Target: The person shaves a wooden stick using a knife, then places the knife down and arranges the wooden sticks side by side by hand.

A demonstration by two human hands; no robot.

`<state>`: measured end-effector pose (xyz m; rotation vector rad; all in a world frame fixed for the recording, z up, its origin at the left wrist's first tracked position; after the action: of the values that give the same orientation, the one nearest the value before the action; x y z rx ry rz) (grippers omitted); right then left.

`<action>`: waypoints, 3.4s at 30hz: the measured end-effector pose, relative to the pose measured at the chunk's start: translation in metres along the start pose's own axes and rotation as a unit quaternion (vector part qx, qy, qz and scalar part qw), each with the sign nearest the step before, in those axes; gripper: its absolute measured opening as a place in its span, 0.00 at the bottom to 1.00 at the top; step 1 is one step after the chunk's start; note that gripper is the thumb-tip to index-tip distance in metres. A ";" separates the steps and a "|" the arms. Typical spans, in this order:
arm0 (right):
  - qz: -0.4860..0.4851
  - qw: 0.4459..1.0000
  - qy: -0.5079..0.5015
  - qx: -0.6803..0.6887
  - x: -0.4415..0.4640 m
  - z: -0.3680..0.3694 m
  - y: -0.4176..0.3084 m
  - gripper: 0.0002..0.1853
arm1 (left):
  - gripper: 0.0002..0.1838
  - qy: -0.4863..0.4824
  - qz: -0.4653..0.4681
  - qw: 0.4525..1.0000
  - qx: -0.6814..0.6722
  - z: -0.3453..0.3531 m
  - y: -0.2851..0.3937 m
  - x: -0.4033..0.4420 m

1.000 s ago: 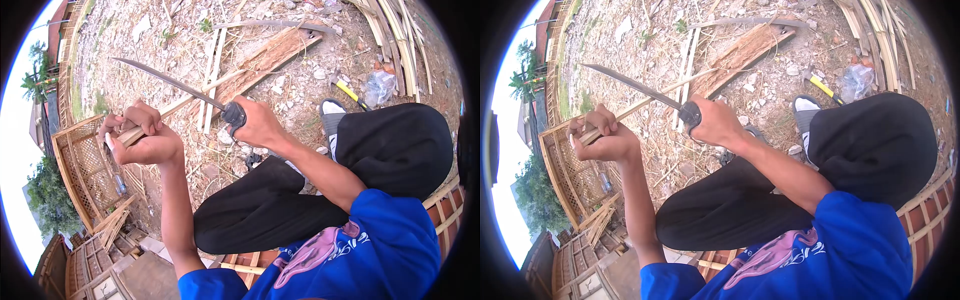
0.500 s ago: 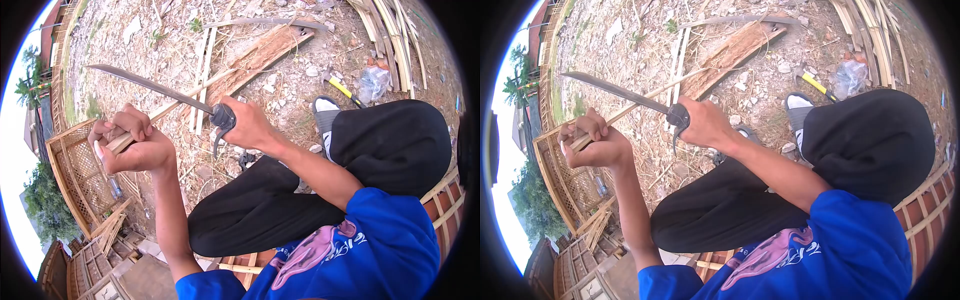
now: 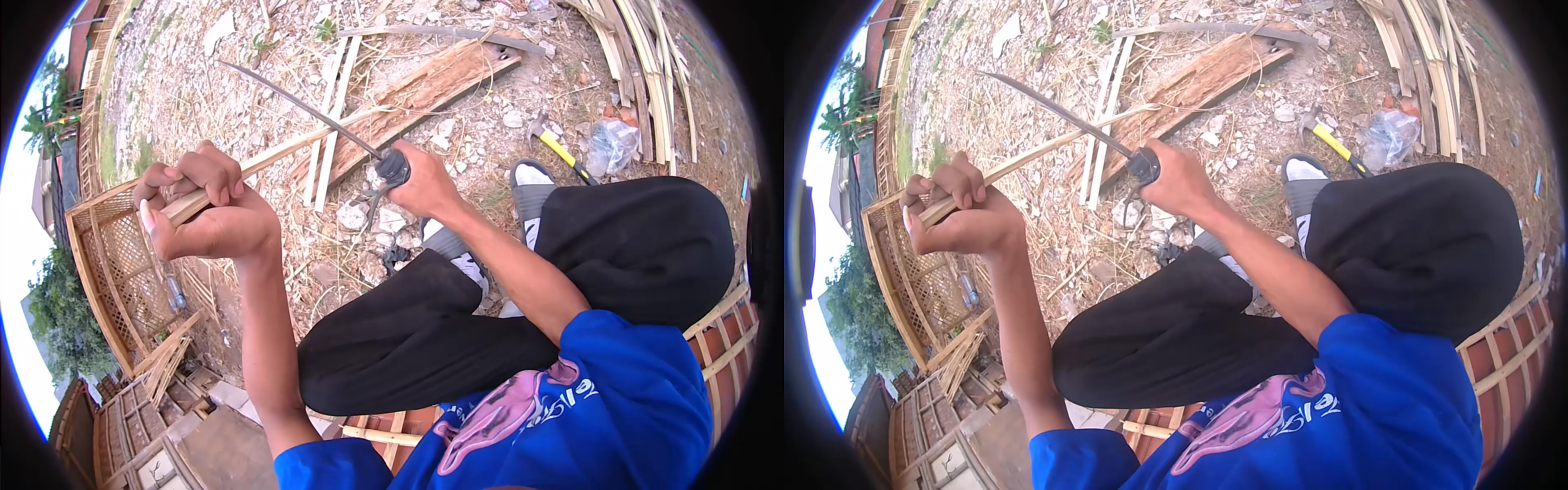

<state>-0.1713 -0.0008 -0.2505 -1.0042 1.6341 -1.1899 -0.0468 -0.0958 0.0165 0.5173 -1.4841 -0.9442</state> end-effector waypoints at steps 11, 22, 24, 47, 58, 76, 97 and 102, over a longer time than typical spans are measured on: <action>0.198 0.978 -0.013 -0.065 -0.028 -0.001 0.118 0.20 | 0.22 0.068 -0.019 0.997 0.015 -0.015 -0.002 0.005; 0.199 0.975 0.009 -0.101 -0.036 -0.015 0.174 0.21 | 0.22 0.112 -0.028 0.993 0.032 -0.039 -0.004 0.010; 0.232 0.966 0.006 -0.117 -0.032 -0.016 0.184 0.20 | 0.22 0.108 -0.037 0.993 0.028 -0.039 -0.006 0.007; 0.122 0.992 0.033 0.022 -0.013 0.002 0.084 0.21 | 0.20 -0.031 -0.071 0.982 -0.175 -0.033 -0.006 0.006; -0.030 0.998 -0.047 -0.010 0.004 0.002 -0.031 0.15 | 0.32 -0.130 -0.098 0.972 -0.172 -0.022 -0.013 0.005; 0.115 0.993 -0.040 -0.005 0.007 0.000 0.116 0.19 | 0.22 -0.127 -0.145 0.966 -0.174 -0.006 -0.015 0.006; 0.175 0.979 -0.002 -0.105 -0.013 -0.014 0.120 0.19 | 0.19 -0.015 -0.108 0.983 -0.148 -0.024 -0.016 0.006; 0.007 0.999 -0.051 0.015 0.003 0.011 0.030 0.21 | 0.18 -0.016 -0.106 0.985 -0.138 -0.021 -0.018 0.013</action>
<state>-0.1655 -0.0002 -0.2823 -1.0175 1.5372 -1.1325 -0.0319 -0.1218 0.0083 0.4625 -1.3165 -1.3090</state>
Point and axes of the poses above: each hand's wrist, its own x-axis towards the middle knuckle, its own z-axis out of the palm, y = z × x, the point moved 10 cm from there along x, towards the middle knuckle, and after that the axes turned 2 degrees about -x, right-handed, at the moved point
